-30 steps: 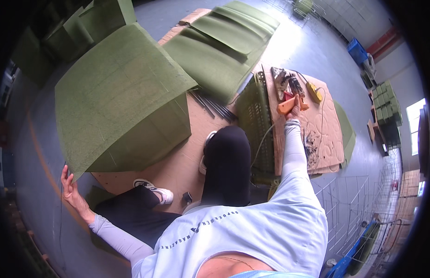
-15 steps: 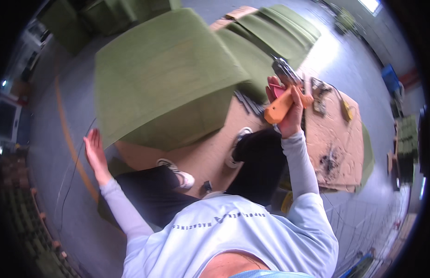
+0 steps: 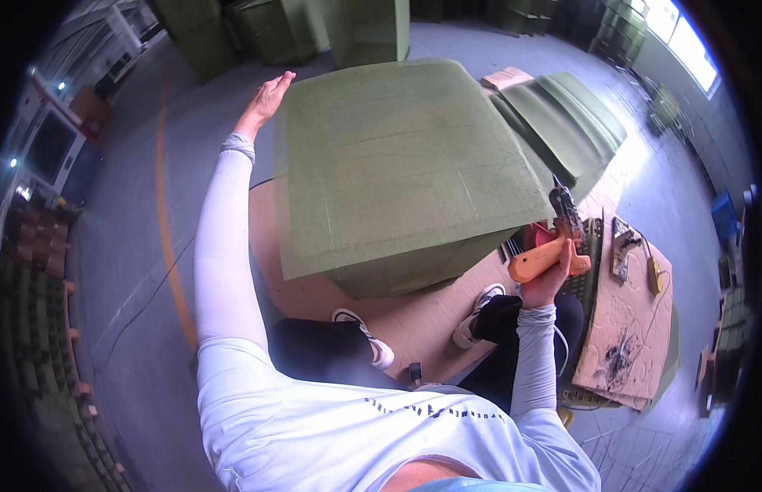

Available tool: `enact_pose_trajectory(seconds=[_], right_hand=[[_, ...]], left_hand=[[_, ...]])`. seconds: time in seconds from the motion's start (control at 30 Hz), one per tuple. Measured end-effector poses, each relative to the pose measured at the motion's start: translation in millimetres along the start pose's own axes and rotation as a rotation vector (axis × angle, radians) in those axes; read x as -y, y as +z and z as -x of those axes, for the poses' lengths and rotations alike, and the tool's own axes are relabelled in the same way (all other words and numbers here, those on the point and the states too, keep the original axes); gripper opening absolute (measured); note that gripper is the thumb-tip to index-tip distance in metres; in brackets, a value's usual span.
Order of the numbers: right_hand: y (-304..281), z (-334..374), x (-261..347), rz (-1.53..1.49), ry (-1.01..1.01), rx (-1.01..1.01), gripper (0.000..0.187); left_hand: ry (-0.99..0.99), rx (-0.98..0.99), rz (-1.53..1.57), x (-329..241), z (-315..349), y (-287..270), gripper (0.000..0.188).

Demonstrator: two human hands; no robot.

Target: Using a hot glue gun to attach green plastic mesh or sheets to a square wire frame.

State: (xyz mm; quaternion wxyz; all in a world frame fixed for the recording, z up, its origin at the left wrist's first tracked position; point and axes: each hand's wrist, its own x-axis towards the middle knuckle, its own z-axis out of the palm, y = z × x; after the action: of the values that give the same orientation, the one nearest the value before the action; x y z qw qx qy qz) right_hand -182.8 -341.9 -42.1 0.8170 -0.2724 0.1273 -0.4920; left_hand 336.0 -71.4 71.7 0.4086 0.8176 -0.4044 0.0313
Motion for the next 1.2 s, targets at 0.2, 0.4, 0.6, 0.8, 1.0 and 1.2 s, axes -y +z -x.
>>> enact_pose_trajectory(seconds=[0.2,0.4,0.6,0.8,1.0,1.2], right_hand=[[4,-2,-5,0.061,-0.015,-0.122,0.03],[7,-14,-4,-0.059,0.074,-0.075,0.029],[20,-72,-10,0.022,0.2,0.015,0.026],[13,-48,36,0.007,0.222,0.114,0.041],[33,-13,58,-0.021,0.384,0.24,0.036],[45,-30,47,-0.208,0.524,0.314,0.043]], left_hand=[[-0.2,0.176,-0.231,45,-50,30,0.08],[-0.183,0.139,-0.324,63,-31,13,0.079],[-0.296,0.005,-0.528,66,54,-31,0.07],[-0.051,-0.184,-0.569,10,121,-46,0.059],[0.441,-0.143,-0.2,-158,270,2,0.057],[0.584,-0.153,-0.498,-201,350,43,0.047]])
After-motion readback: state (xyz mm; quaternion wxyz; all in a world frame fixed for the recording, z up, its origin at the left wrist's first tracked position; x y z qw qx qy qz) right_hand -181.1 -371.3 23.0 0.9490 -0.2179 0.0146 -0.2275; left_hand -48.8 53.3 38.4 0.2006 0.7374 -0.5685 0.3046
